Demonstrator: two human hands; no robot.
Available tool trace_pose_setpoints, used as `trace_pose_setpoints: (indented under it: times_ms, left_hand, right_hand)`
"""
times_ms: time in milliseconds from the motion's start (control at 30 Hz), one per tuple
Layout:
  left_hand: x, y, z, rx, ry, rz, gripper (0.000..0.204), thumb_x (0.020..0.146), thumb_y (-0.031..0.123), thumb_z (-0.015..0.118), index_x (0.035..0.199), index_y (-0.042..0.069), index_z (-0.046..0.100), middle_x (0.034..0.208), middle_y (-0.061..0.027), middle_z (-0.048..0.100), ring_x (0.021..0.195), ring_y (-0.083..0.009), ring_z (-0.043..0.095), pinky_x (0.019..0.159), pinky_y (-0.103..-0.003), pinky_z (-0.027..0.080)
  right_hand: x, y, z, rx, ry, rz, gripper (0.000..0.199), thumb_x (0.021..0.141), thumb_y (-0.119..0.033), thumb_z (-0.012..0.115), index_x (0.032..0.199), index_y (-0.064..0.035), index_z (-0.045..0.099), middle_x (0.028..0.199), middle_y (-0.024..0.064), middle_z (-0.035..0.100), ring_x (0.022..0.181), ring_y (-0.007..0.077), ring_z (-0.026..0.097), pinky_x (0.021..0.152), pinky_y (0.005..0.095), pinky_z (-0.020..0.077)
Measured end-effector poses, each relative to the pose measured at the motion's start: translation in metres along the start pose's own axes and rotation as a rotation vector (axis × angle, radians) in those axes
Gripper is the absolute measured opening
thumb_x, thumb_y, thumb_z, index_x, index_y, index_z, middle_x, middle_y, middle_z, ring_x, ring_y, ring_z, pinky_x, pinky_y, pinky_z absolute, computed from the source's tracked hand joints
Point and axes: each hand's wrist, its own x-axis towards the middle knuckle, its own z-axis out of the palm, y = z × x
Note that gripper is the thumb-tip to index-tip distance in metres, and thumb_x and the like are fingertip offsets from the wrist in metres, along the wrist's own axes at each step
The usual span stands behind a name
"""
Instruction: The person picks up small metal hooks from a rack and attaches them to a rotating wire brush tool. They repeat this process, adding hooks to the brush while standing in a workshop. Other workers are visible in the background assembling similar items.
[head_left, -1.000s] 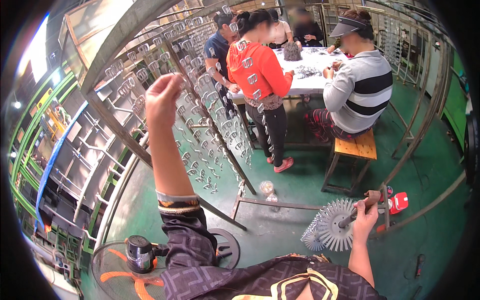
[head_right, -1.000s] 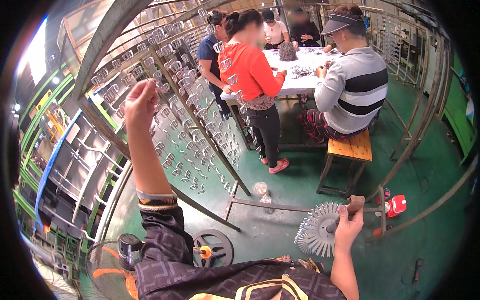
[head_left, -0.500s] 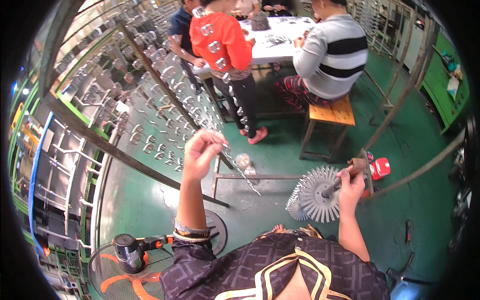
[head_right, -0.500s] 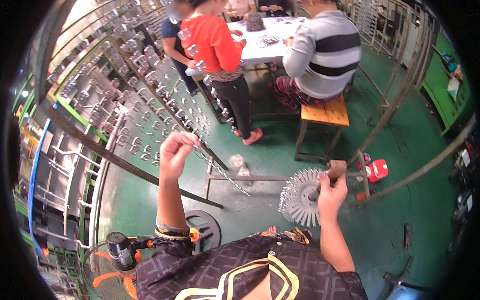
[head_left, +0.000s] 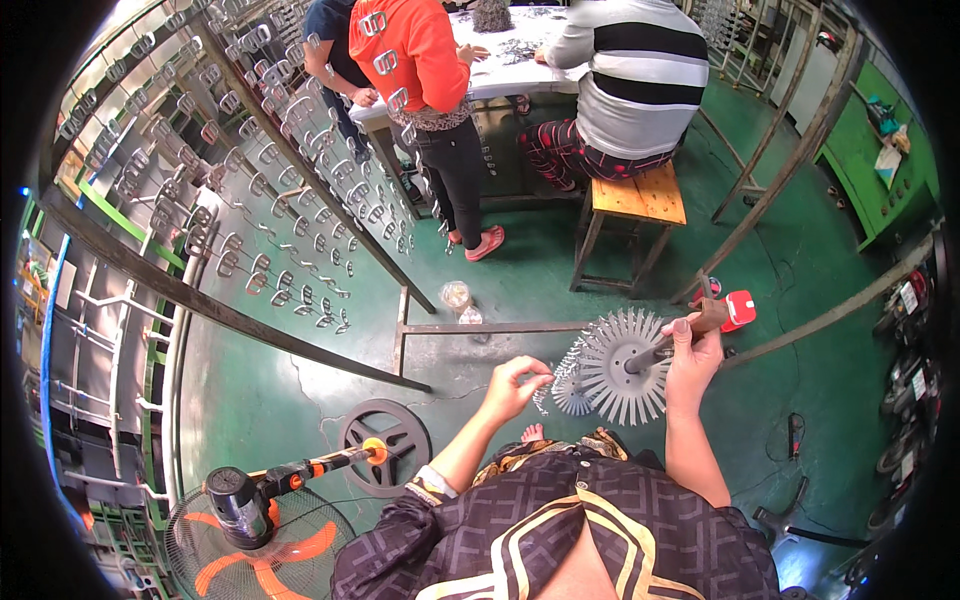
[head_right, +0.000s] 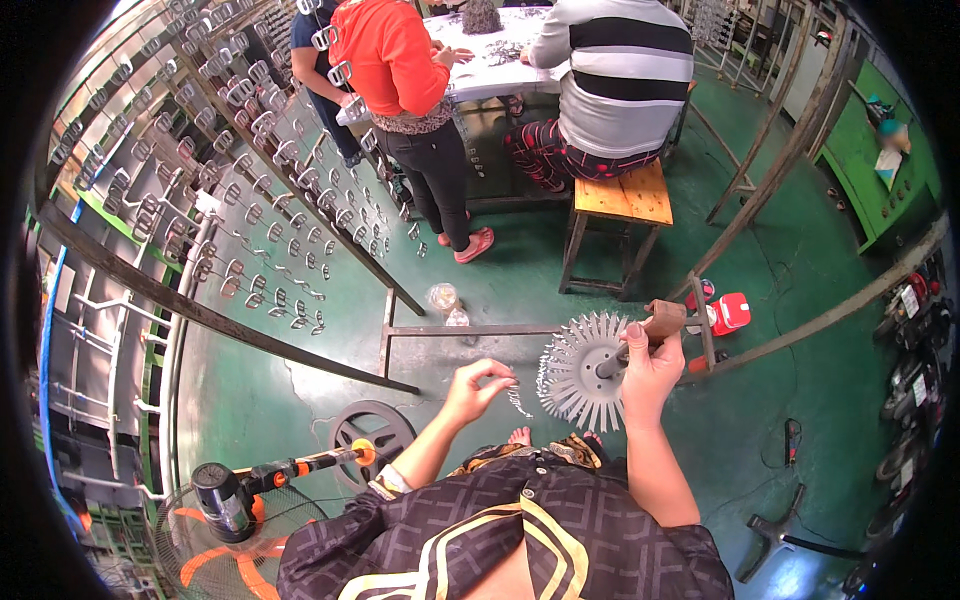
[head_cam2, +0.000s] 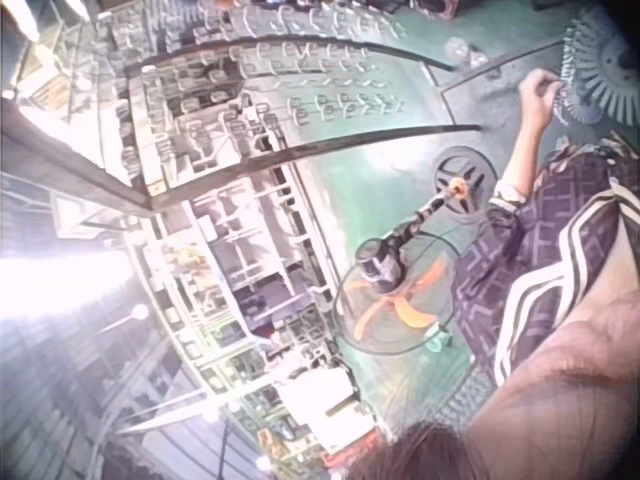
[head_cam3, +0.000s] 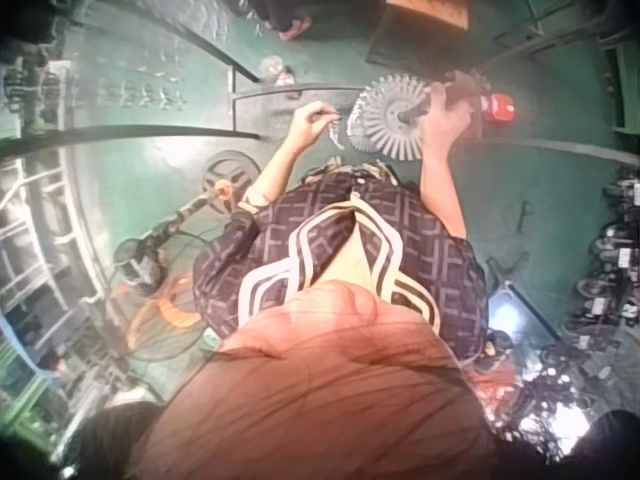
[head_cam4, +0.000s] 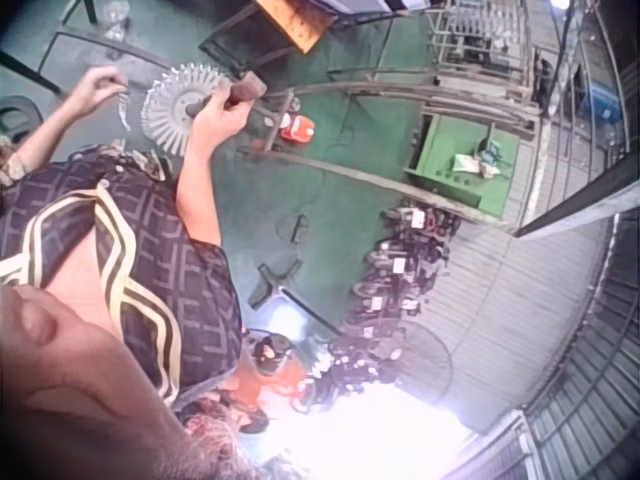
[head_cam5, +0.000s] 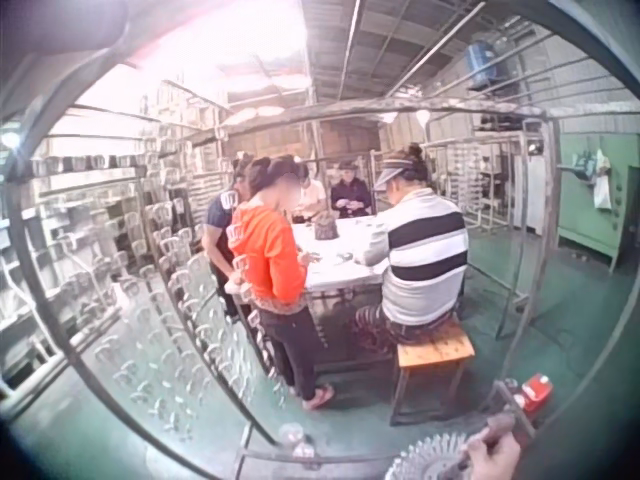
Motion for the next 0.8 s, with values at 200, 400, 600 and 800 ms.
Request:
trace_pose_setpoints:
  times_ms: [200, 400, 600, 800]
  left_hand:
    - [-0.007, -0.036, 0.046, 0.148, 0.057, -0.061, 0.013, 0.07, 0.013, 0.071, 0.077, 0.006, 0.063, 0.073, -0.0073, 0.062, 0.07, -0.0236, 0.058, 0.064, -0.033, 0.045]
    - [-0.008, -0.053, 0.062, 0.268, 0.06, -0.065, 0.012, 0.072, 0.019, 0.069, 0.078, 0.01, 0.064, 0.074, -0.0078, 0.062, 0.07, -0.0262, 0.058, 0.064, -0.036, 0.044]
    - [-0.002, -0.046, 0.059, 0.253, -0.017, -0.161, 0.015, 0.073, 0.02, 0.068, 0.084, 0.011, 0.065, 0.081, -0.0091, 0.064, 0.077, -0.0279, 0.059, 0.07, -0.037, 0.046]
    - [0.042, 0.011, -0.025, 0.363, 0.001, 0.012, 0.013, 0.073, 0.012, 0.068, 0.084, 0.006, 0.065, 0.085, -0.012, 0.065, 0.077, -0.027, 0.063, 0.07, -0.033, 0.049]
  right_hand:
    - [-0.002, 0.005, 0.001, 0.006, 0.032, -0.033, 0.026, 0.083, -0.024, 0.064, 0.093, -0.0012, 0.054, 0.071, -0.0001, 0.058, 0.065, 0.0056, 0.05, 0.062, 0.0196, 0.0387]
    - [-0.005, 0.007, -0.003, 0.004, 0.035, -0.029, 0.022, 0.084, -0.021, 0.063, 0.087, -0.0015, 0.053, 0.07, -0.0004, 0.057, 0.066, 0.0058, 0.051, 0.062, 0.0195, 0.0391]
    - [-0.006, 0.004, 0.001, 0.037, 0.061, -0.044, 0.011, 0.085, -0.01, 0.06, 0.086, -0.0016, 0.053, 0.072, 0.0008, 0.057, 0.066, 0.0075, 0.053, 0.063, 0.0208, 0.0413]
    - [-0.004, 0.002, -0.005, 0.011, 0.035, -0.073, 0.009, 0.086, -0.008, 0.057, 0.088, -0.0018, 0.05, 0.076, 0.0014, 0.053, 0.067, 0.0081, 0.052, 0.065, 0.0219, 0.042]
